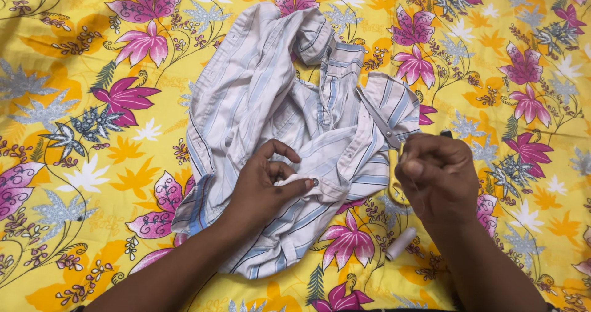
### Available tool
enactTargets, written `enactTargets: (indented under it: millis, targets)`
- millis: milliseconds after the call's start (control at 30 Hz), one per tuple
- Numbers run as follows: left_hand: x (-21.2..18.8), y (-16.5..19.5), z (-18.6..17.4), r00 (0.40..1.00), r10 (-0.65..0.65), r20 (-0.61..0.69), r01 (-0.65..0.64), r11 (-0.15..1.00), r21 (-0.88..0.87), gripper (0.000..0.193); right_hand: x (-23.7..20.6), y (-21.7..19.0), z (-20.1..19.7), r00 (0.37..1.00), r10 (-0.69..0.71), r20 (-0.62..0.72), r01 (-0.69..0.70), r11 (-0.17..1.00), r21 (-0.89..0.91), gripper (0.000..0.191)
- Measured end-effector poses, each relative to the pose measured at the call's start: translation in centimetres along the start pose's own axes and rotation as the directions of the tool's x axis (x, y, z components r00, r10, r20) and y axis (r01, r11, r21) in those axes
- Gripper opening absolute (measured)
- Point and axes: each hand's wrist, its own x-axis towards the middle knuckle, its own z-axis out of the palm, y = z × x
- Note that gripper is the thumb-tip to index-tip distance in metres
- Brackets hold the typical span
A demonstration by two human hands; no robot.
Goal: The person sews a button onto a striped shirt laid on a bed, pushing a threaded needle through the fabric and button repeatedly and pulling the thread taut. They pick up the needle and thread spool, work the stitches, and use scissors to trim the thread near the end.
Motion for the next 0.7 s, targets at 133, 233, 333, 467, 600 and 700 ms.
enactTargets:
  millis: [133, 233, 333, 467, 600, 700]
  targets:
    - [-0.3, 0.7, -0.2, 1.000, -0.018, 0.005, 0.017, 0.999, 0.033, 0.040, 1.9, 0.1, 0.0, 0.987, 0.046, -0.157, -0.073, 0.983, -0.169, 0.008]
    - [-0.6, 1.5, -0.3, 0.996, -0.074, 0.048, 0.073, 0.997, 0.023, 0.036, 3.9, -0.6, -0.4, 0.977, 0.009, -0.215, -0.125, 0.835, -0.535, 0.012]
    - [-0.8, 1.7, -0.4, 0.995, -0.070, 0.078, 0.068, 0.997, 0.028, 0.031, 4.2, -0.9, -0.4, 0.982, -0.084, -0.168, -0.055, 0.725, -0.686, 0.016]
    - [-0.4, 1.4, -0.9, 0.990, -0.073, 0.124, 0.067, 0.996, 0.051, 0.021, 3.0, -0.8, 0.8, 0.990, 0.095, -0.100, -0.133, 0.843, -0.521, 0.017]
    - [-0.4, 0.8, -0.9, 0.989, -0.047, 0.137, 0.039, 0.997, 0.067, 0.016, 0.0, -0.2, 3.8, 0.985, 0.137, 0.103, -0.002, 0.609, -0.793, 0.019]
    - [-0.5, 0.7, -0.9, 0.987, -0.026, 0.158, 0.012, 0.996, 0.089, 0.016, -0.8, 0.1, 5.6, 0.933, 0.072, 0.353, 0.291, 0.428, -0.856, 0.017]
